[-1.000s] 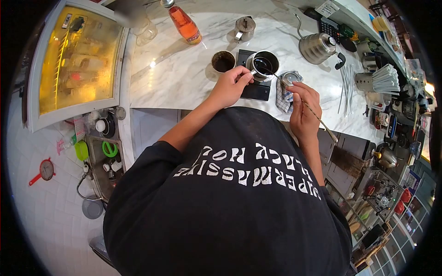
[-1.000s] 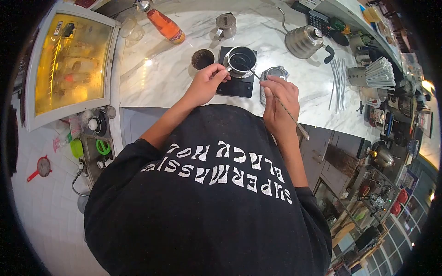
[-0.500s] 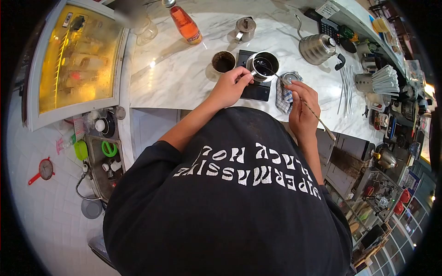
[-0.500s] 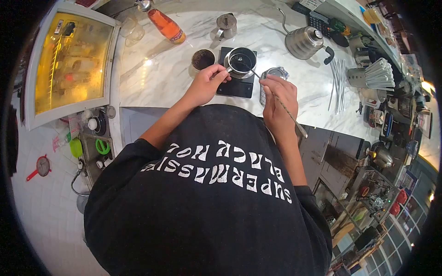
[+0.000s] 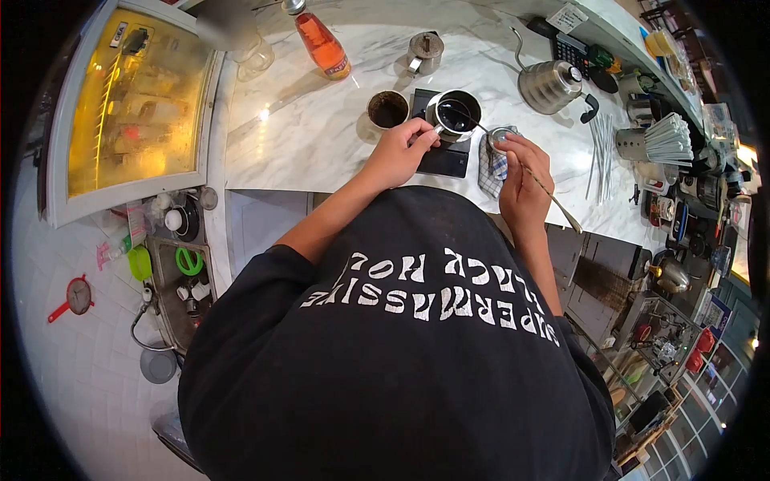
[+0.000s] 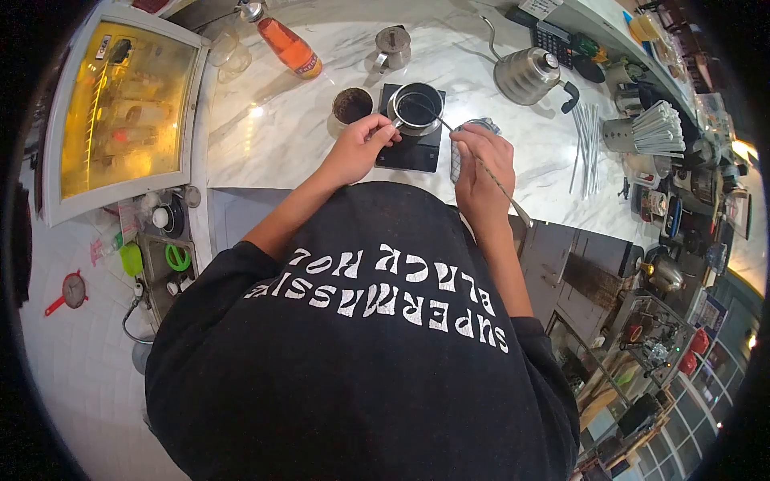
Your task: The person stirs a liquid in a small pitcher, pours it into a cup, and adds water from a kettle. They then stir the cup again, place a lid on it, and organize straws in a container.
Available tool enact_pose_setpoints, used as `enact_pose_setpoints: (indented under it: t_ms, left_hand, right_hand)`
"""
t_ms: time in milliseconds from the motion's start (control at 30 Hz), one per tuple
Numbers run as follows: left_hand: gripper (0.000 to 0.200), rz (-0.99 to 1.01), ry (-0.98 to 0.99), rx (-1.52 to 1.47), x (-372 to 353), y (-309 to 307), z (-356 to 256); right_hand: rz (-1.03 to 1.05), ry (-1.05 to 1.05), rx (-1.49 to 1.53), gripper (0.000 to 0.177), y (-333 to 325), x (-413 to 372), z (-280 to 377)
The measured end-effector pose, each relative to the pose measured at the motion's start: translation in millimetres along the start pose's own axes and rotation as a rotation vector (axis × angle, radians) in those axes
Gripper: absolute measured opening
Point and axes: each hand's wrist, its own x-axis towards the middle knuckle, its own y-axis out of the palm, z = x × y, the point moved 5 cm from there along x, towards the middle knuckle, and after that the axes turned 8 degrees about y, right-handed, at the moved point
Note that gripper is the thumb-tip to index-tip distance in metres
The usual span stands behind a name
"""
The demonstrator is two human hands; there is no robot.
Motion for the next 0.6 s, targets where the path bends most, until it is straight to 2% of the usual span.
enact_pose_setpoints:
  t_ms: [600]
  left_hand:
    - [0.024,0.004,0.005,0.020,-0.9,-0.9,-2.7]
  right_hand:
    - [-0.017,-0.030,-0.008,0.015,5.4,-8.2,-0.7]
